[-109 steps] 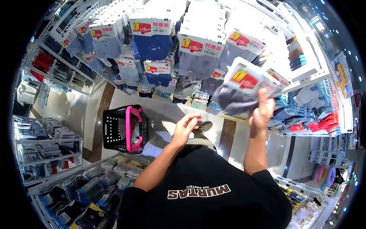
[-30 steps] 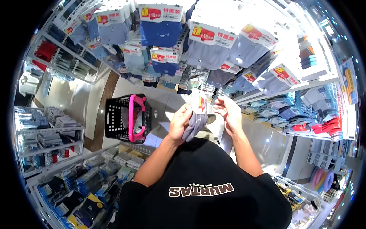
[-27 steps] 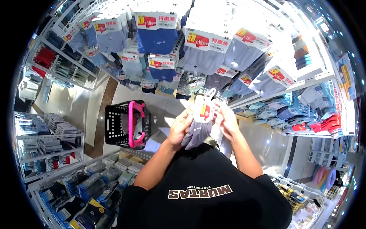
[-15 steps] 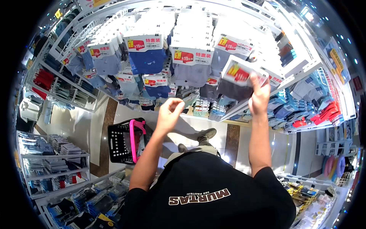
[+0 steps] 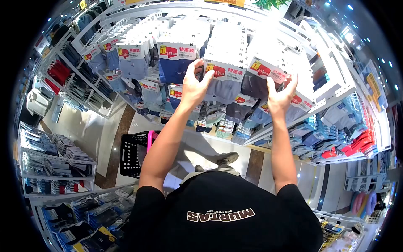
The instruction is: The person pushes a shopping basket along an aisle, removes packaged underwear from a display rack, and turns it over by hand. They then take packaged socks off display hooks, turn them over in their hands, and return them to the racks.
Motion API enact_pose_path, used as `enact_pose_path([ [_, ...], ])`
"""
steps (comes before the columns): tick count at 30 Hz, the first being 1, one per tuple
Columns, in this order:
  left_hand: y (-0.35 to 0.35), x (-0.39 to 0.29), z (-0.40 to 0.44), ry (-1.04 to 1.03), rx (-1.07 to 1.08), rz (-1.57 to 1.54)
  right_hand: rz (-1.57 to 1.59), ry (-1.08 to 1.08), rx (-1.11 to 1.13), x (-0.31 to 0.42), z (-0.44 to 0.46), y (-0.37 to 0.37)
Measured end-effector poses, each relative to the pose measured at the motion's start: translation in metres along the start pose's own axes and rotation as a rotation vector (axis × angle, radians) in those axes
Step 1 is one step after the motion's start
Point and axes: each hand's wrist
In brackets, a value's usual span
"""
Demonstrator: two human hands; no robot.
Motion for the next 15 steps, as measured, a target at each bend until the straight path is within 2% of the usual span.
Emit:
enact_pose_path([
  [3,-0.01,-0.007,-0.003,0.028,0.02,-0.16,-0.177,0.351,-0.092,0.028,-0.021,0.004],
  [4,-0.011,-0.01,-0.005,0.055,0.022,-0.23,-0.137,0.351,-0.082,0.031,-0.028,0.004],
  [5,-0.01,-0.009,-0.006,0.088,0.052,-0.273,-0.102,0.311,0.0,0.031,-0.033,0.004],
  [7,-0.009,-0.008,-0.008,0.156,0.119,-0.358,0.268,0.015,0.241,0.025,-0.046,-0.011],
  [10,-0.009,-0.016,-0.013,0.143,0.133,-0.439,0.41,-0.23,0.312,0.025,-0.059,-0.029],
  [13,-0.008,-0.033,-0.023,0.111,0.142,-0.561,0.752,-0.352,0.363,0.032,-0.063,-0.033],
  [15,-0.006,-0.039,-0.036,0.093,0.194,-0.612,0.836,-0.431,0.438,0.038,-0.064,-0.025],
])
Point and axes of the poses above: each hand's wrist, its own z-axis towards the middle knuckle, its own y-axis out of the back of the hand, x = y × z, and after that the axes turned 1 degree about z, right-handed
